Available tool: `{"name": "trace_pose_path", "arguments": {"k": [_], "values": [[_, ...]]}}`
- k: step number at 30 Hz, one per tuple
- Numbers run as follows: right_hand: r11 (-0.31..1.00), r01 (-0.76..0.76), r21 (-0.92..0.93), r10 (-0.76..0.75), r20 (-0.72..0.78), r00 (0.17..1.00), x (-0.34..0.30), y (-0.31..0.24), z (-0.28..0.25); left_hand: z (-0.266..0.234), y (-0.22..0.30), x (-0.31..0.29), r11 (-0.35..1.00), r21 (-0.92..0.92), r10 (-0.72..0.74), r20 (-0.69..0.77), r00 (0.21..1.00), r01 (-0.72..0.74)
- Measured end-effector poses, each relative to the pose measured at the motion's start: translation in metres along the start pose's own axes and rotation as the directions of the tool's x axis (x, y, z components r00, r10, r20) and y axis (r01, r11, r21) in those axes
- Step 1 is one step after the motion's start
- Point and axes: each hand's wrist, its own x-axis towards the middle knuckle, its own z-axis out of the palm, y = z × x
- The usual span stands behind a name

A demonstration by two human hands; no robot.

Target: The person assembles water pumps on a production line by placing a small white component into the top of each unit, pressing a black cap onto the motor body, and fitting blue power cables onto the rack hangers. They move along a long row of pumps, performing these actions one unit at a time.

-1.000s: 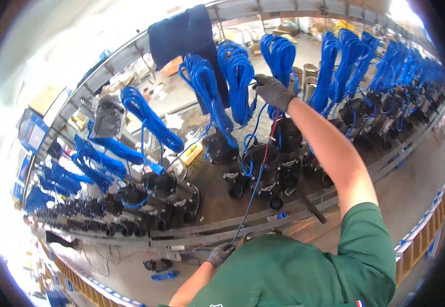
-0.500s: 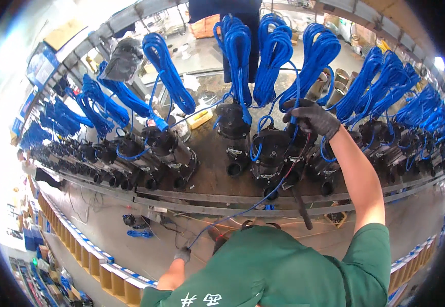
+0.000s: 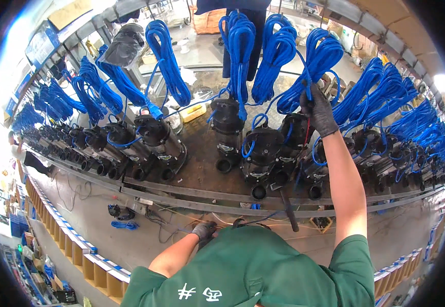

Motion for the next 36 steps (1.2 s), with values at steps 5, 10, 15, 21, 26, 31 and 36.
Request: {"name": "trace_pose_path", "arguments": {"k": [5, 10, 15, 21, 26, 31, 36], "values": [[0.96, 0.181, -0.211, -0.175, 0.046, 0.983, 0.02, 0.033, -0.025, -0.088, 0.04, 0.012, 0.868, -0.419, -0.359, -0.161, 0.919, 0.266], [0.964, 0.236, -0.123, -0.234, 0.033, 0.972, 0.024, 0.045, -0.028, -0.158, 0.053, 0.032, 0.776, -0.598, -0.504, -0.396, 0.768, 0.2], [0.973, 0.229, 0.026, -0.23, 0.093, 0.969, 0.026, 0.048, 0.006, -0.197, 0.027, 0.088, 0.813, -0.566, -0.405, -0.721, 0.563, -0.14], [0.928, 0.372, 0.013, -0.372, -0.001, 0.928, 0.036, 0.064, -0.009, -0.304, 0.088, 0.152, 0.975, 0.068, -0.096, -0.733, 0.673, 0.213], [0.919, 0.286, 0.271, -0.301, 0.012, 0.954, 0.068, 0.086, -0.009, -0.262, 0.026, 0.197, 0.922, -0.371, -0.336, -0.625, 0.704, 0.112], [0.962, 0.258, 0.087, -0.254, -0.053, 0.966, 0.055, 0.074, -0.01, -0.29, 0.099, 0.182, 0.917, 0.082, -0.245, -0.655, 0.715, 0.389], [0.927, 0.255, -0.275, -0.263, 0.006, 0.965, 0.029, 0.043, 0.001, -0.253, 0.038, 0.209, 0.753, -0.658, -0.484, -0.544, 0.685, 0.009]]}}
